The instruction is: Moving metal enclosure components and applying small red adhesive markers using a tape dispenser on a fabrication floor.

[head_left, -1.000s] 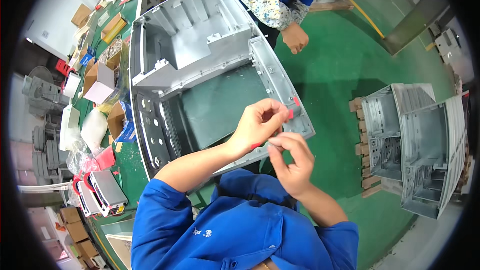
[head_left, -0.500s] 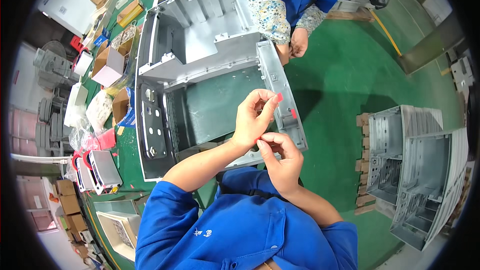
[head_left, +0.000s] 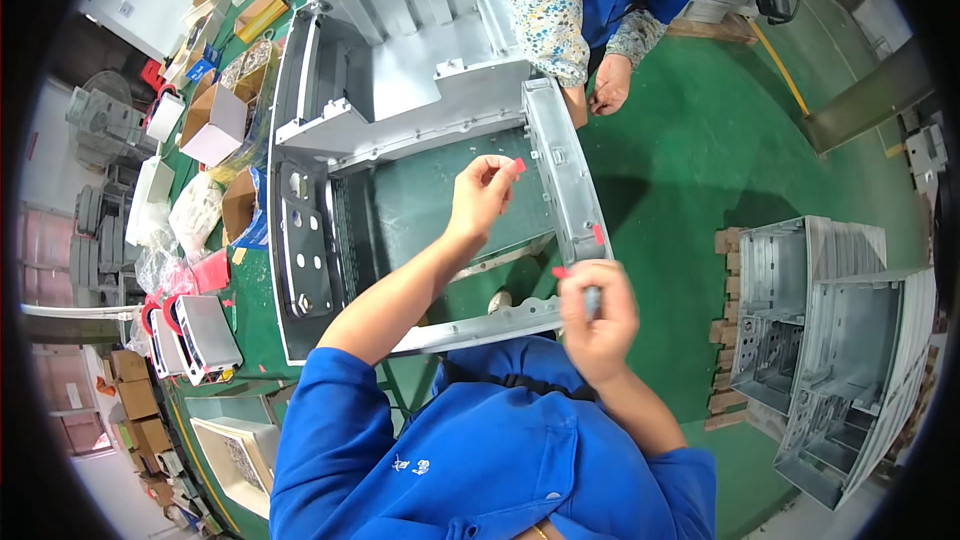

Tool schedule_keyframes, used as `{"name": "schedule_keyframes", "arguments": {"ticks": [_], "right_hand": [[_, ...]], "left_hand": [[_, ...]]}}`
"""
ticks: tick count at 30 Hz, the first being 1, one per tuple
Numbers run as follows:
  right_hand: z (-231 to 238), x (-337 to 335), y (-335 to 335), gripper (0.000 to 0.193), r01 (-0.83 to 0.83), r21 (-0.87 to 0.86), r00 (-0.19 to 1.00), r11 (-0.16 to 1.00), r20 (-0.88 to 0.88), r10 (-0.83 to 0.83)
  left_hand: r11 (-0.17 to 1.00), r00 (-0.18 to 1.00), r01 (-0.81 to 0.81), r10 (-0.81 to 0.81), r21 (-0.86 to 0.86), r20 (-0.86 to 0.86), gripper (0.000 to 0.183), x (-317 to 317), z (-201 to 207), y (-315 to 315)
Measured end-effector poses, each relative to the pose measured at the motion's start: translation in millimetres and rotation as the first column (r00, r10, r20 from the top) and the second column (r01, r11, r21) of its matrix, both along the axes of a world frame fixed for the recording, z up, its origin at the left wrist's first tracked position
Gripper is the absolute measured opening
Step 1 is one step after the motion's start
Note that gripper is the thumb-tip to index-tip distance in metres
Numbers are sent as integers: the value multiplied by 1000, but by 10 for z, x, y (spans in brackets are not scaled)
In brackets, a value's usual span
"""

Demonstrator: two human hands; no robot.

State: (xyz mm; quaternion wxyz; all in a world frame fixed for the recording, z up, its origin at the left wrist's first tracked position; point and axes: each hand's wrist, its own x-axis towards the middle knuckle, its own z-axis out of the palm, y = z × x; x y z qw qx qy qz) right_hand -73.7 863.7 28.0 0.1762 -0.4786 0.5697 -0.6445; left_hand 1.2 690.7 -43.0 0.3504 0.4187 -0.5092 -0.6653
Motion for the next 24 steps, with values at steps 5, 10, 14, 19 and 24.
{"name": "schedule_keyframes", "arguments": {"ticks": [5, 10, 14, 19, 24], "right_hand": [[-525, -427, 130, 3, 401, 94, 909, 911, -162, -384], [-807, -410, 56, 5, 446, 118, 895, 887, -77, -440], [-835, -410, 43, 7, 475, 128, 880, 871, -56, -472], [-840, -410, 28, 8, 483, 152, 873, 862, -9, -488], [-847, -422, 24, 8, 477, 170, 877, 862, -25, -480]], "left_hand": [[986, 991, 112, -121, 124, 63, 12, -160, -395, -330], [972, 990, 140, -143, 190, 1, 11, -290, -674, -492], [958, 985, 171, -161, 230, -62, 12, -351, -680, -528], [962, 985, 170, -156, 215, -78, 12, -369, -733, -577], [960, 980, 197, -190, 196, -55, 12, -346, -699, -607]]}}
